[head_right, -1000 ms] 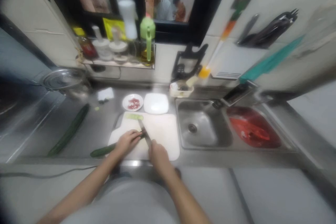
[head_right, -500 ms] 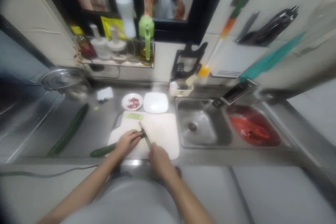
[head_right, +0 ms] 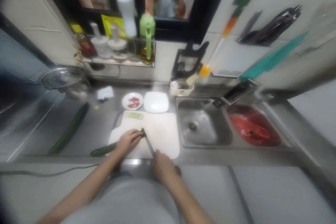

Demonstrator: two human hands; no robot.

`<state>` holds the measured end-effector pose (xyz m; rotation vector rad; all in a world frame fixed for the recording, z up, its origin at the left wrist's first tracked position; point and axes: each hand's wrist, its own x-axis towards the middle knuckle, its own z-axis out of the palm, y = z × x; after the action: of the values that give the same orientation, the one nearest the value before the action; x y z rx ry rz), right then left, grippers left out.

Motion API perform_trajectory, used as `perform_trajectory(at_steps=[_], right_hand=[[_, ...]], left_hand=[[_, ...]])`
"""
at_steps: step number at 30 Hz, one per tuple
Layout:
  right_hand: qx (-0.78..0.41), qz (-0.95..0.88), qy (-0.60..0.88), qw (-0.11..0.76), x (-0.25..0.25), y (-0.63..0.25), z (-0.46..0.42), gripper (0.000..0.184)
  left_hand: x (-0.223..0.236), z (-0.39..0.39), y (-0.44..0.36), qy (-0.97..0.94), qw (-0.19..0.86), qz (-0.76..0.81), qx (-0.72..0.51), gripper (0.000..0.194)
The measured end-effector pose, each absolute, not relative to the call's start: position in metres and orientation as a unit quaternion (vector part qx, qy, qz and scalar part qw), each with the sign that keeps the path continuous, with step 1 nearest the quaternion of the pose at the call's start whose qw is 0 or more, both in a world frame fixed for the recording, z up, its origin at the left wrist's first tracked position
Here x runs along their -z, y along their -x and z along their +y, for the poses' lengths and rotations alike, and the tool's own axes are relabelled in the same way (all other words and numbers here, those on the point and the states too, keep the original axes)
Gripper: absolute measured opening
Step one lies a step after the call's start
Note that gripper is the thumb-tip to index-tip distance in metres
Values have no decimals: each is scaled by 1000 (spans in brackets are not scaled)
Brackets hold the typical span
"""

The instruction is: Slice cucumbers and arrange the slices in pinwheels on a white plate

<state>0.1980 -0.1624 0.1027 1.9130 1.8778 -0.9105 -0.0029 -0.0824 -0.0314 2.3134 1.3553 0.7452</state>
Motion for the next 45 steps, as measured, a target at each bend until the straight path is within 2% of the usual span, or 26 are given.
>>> perform_trajectory(at_steps=[45], right_hand=[[304, 659, -673, 142, -87, -182, -155, 30]], left_hand=[[28, -81, 3, -814, 193, 483, -259, 26]])
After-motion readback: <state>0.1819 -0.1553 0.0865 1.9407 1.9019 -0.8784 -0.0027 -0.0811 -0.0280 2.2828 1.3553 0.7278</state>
